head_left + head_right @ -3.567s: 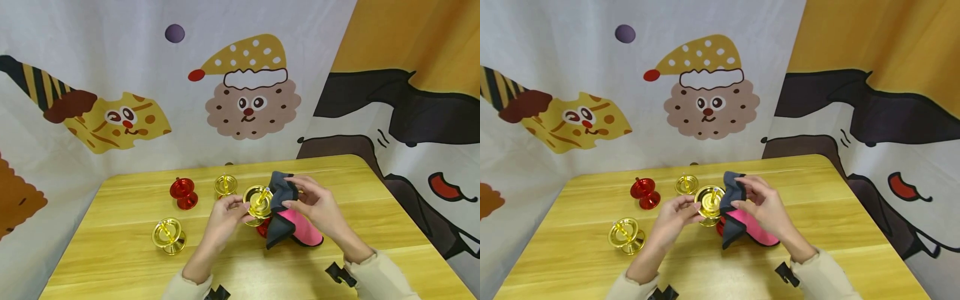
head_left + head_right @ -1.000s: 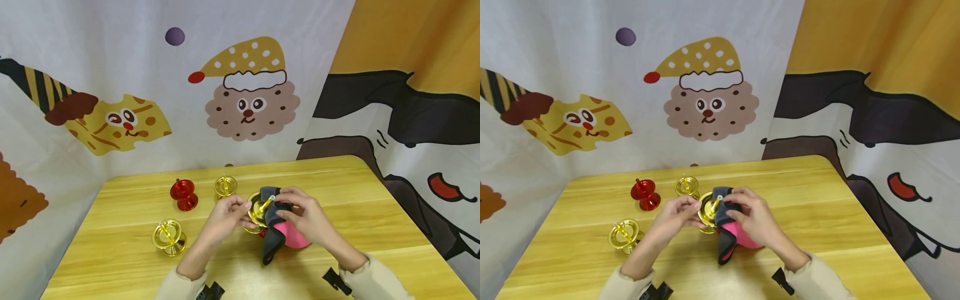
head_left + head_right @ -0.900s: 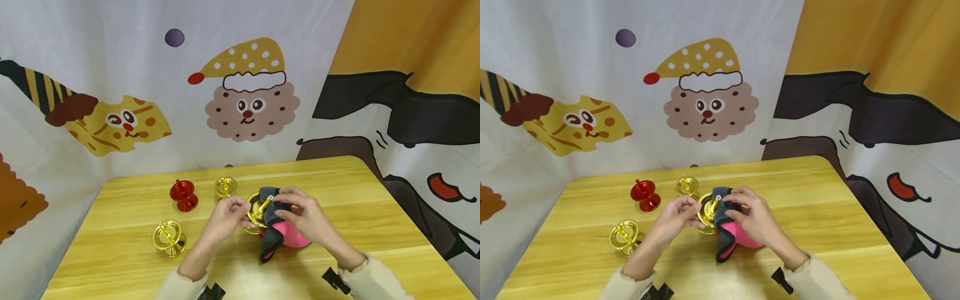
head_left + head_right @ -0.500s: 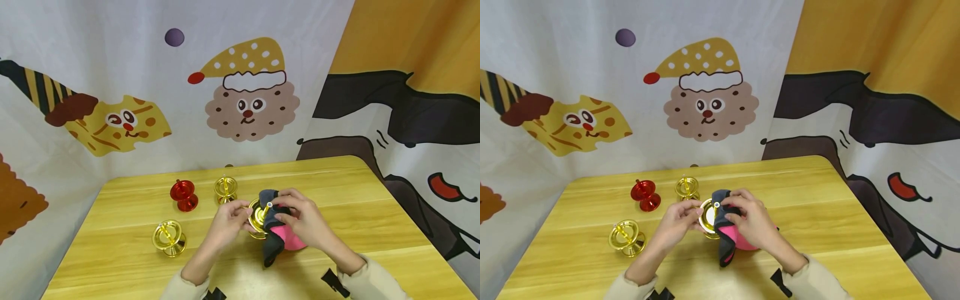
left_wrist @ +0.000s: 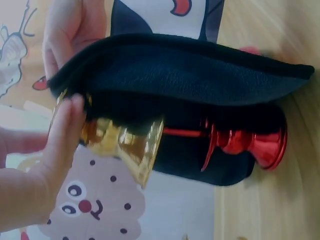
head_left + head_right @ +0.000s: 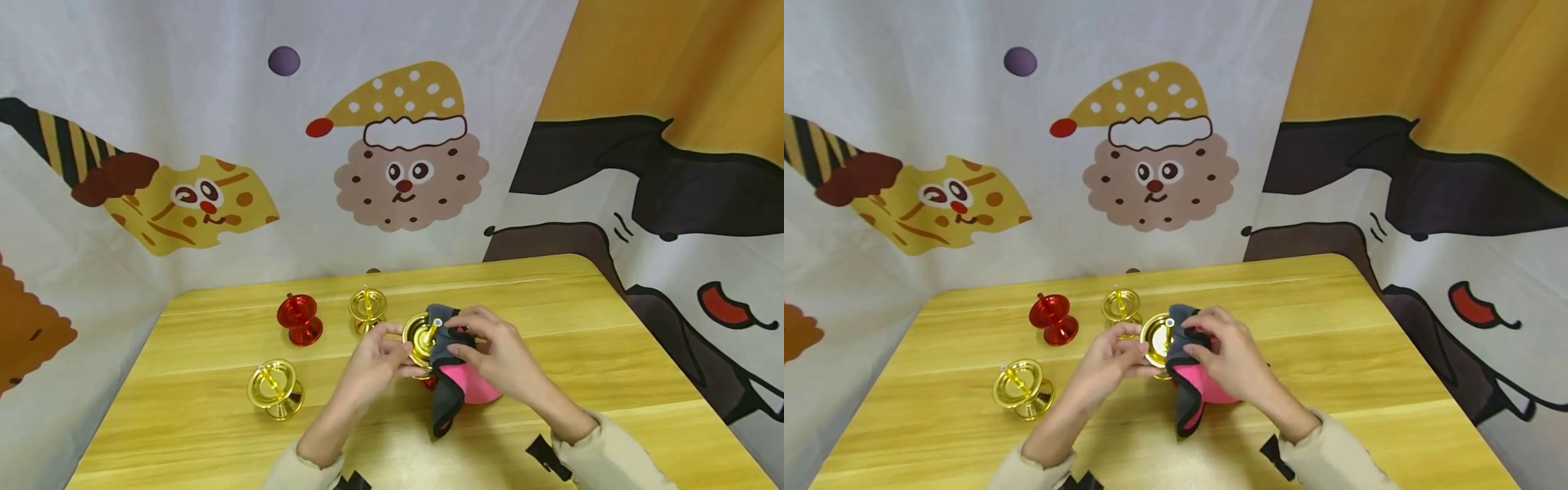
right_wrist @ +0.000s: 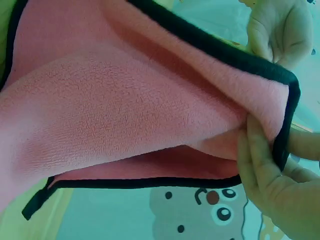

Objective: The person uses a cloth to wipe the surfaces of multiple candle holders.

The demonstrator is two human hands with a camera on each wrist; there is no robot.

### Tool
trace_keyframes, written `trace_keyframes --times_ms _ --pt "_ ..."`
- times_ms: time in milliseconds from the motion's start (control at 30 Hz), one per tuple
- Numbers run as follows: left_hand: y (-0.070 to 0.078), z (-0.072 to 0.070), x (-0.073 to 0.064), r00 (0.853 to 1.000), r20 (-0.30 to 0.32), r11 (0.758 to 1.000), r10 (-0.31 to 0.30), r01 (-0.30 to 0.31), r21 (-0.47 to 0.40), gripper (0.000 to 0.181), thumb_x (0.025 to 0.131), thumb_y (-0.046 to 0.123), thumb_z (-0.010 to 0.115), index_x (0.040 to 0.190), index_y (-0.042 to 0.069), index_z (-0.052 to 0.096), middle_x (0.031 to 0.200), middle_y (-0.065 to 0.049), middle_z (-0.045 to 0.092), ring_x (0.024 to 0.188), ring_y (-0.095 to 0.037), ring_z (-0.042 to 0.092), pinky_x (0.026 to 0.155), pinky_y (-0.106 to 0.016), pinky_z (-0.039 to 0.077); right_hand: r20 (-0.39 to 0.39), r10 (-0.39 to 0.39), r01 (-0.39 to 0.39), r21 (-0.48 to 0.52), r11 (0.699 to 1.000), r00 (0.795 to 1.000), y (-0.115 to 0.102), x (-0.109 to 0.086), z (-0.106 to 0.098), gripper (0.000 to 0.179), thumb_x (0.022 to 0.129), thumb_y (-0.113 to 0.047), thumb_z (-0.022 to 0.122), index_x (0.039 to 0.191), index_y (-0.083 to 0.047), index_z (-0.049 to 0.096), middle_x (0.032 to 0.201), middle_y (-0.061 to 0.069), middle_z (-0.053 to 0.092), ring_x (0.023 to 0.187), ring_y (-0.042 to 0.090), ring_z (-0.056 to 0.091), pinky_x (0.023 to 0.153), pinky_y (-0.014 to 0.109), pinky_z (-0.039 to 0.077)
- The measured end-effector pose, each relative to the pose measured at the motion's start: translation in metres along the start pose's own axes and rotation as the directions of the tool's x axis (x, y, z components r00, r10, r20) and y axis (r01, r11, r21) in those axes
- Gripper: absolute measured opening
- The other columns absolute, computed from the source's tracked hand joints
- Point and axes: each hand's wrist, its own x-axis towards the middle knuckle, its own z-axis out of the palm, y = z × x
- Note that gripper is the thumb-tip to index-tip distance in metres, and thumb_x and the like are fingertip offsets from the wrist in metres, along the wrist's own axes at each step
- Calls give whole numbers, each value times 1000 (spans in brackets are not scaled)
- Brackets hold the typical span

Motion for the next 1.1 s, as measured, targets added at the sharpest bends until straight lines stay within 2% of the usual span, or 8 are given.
trace_keyframes --times_ms 100,233,433,667,800,933,1000,1100 --pt "1 -2 1 1000 18 999 16 -17 36 20 94 6 48 106 -10 45 87 -25 61 72 -30 65 71 -39 55 -14 0 0 18 1000 1000 1 0 1 27 76 12 65 100 -1 65 106 12 56 85 22 58 67 24 54" --pt "2 -3 2 998 -45 997 52 -49 64 19 94 7 49 98 -12 49 83 -18 60 68 -23 63 71 -41 55 -19 -21 22 40 999 1000 2 1 3 28 75 12 66 100 -1 66 105 12 56 84 21 58 64 23 55" --pt "5 -5 5 989 -128 997 68 -65 28 19 94 4 48 102 -13 48 86 -20 59 68 -20 62 71 -35 55 -21 -21 22 57 998 1000 2 0 2 29 77 7 68 104 -3 65 105 9 57 80 15 56 60 24 54" --pt "13 -16 7 974 -210 992 85 -102 -73 21 94 2 45 106 -14 47 93 -23 60 71 -19 64 73 -30 55 -64 -3 10 102 995 998 5 -1 -9 30 76 10 67 103 -1 65 111 13 56 90 17 58 69 24 55" --pt "16 -17 6 975 -204 985 87 -115 -127 21 95 2 43 107 -15 48 98 -26 60 73 -19 65 74 -30 54 -52 -6 11 112 994 999 9 -2 -7 29 76 10 67 102 -1 65 112 15 55 89 15 59 67 24 55" --pt "15 -13 7 986 -137 985 90 -109 -133 24 95 3 44 108 -17 49 96 -25 60 71 -19 65 74 -31 55 -41 -40 46 151 988 998 13 -3 0 27 75 10 67 101 1 65 114 17 54 86 13 59 63 25 55" --pt "12 -10 8 988 -122 989 90 -103 -109 26 95 6 46 108 -16 51 92 -22 61 70 -19 64 73 -31 55 -48 -47 54 171 984 998 14 -3 3 26 75 10 68 99 2 65 114 18 54 86 12 59 63 25 55" --pt "9 -8 8 983 -158 995 91 -97 -28 30 95 15 50 105 -13 56 87 -14 62 74 -19 61 74 -30 54 -63 -29 41 207 977 998 14 -3 4 24 75 10 68 97 3 64 113 18 54 85 10 59 63 24 55"
